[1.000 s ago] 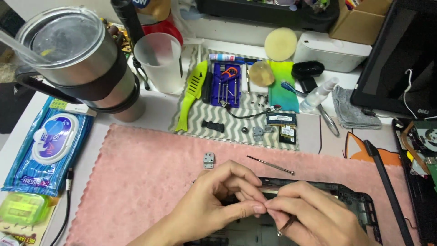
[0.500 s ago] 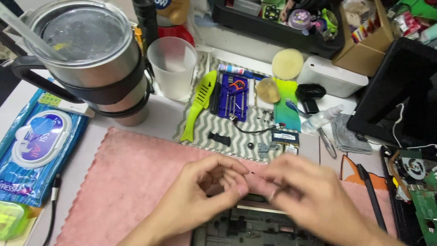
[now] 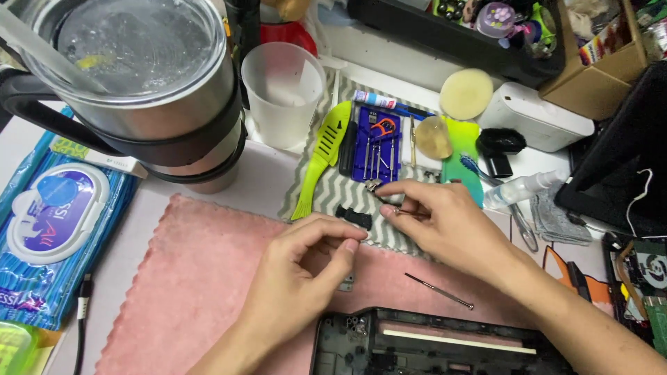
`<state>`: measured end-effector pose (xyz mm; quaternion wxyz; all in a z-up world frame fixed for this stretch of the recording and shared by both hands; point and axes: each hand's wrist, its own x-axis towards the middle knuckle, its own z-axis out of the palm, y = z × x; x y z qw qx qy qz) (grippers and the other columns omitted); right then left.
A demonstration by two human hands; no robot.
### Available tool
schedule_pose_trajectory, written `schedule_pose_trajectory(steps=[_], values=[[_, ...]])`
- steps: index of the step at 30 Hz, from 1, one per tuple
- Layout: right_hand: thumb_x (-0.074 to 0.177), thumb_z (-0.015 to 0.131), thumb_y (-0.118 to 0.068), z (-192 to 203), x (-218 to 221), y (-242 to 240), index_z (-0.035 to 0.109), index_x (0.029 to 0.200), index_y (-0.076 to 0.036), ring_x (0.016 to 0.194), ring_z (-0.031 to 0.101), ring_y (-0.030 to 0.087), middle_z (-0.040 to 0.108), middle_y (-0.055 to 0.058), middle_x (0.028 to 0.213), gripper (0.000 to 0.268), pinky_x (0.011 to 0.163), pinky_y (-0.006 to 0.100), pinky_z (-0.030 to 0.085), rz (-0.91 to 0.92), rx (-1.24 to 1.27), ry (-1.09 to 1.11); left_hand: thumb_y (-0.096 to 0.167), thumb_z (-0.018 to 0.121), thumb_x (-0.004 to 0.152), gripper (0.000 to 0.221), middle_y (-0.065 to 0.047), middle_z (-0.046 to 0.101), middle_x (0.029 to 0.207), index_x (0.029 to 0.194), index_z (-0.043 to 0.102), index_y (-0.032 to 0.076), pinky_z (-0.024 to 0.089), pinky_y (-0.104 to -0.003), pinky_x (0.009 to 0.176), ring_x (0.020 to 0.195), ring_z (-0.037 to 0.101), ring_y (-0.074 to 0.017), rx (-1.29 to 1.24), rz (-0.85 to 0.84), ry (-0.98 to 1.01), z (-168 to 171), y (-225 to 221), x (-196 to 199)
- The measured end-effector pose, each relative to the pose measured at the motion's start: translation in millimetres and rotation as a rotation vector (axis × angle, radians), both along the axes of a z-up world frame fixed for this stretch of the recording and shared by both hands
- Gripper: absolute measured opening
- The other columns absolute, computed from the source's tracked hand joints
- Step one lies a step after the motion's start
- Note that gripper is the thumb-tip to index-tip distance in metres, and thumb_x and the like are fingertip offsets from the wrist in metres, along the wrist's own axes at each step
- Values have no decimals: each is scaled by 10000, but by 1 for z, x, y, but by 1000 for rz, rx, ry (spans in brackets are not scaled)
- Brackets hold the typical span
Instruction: Disassembling internal components of a laptop chassis using a precision screwdriver and manual prying.
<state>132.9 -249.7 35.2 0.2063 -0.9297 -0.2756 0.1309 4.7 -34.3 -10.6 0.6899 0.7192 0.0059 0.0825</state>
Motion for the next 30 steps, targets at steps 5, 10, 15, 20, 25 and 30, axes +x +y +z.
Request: schedule_pose_trajectory(steps=[5, 10, 15, 20, 25, 30], values=[[1047, 798, -330, 4, 0, -8, 894, 1362, -238, 527, 544, 108, 753, -27, 661, 341, 548, 302, 424, -41, -20, 91, 148, 780, 1001, 158, -4, 907, 1087, 1097, 905, 140, 664, -269, 911, 1034, 835, -126, 29, -22, -41, -4, 1, 0], [1070, 769, -345, 1, 9, -11, 818, 1488, -225, 531, 515, 126, 597, -34, 629, 438, 580, 303, 391, -116, -39, 14, 141, 806, 986, 135, -8, 898, 1075, 1083, 900, 133, 663, -256, 875, 1009, 829, -122, 38, -32, -51, -7, 2, 1], [1065, 742, -357, 5, -3, -3, 794, 1568, -288, 545, 541, 125, 676, -24, 624, 510, 600, 304, 397, -14, -26, 124, 121, 796, 969, 148, -21, 904, 1063, 1078, 897, 117, 683, -304, 968, 1027, 845, -150, 57, -39, -71, -7, 2, 2], [1081, 741, -328, 0, 5, -14, 821, 1483, -241, 490, 537, 100, 677, -31, 608, 419, 513, 292, 408, -28, -14, 99, 117, 805, 980, 127, -19, 901, 1044, 1066, 897, 115, 671, -287, 920, 996, 840, -143, 72, -40, -67, -7, 3, 2], [1129, 680, -349, 7, 19, -16, 715, 1609, -261, 432, 585, 98, 666, -30, 605, 490, 446, 308, 434, -149, -130, 108, 111, 805, 988, 118, -30, 894, 1046, 1072, 888, 105, 667, -299, 932, 1008, 839, -157, 84, -46, -85, -9, 3, 3], [1105, 669, -358, 13, 33, -9, 633, 1688, -246, 523, 550, 135, 619, -46, 618, 594, 571, 374, 442, -168, -115, 209, 127, 809, 992, 102, -27, 894, 1039, 1056, 886, 110, 672, -304, 950, 1009, 845, -158, 95, -44, -75, -8, 3, 3]])
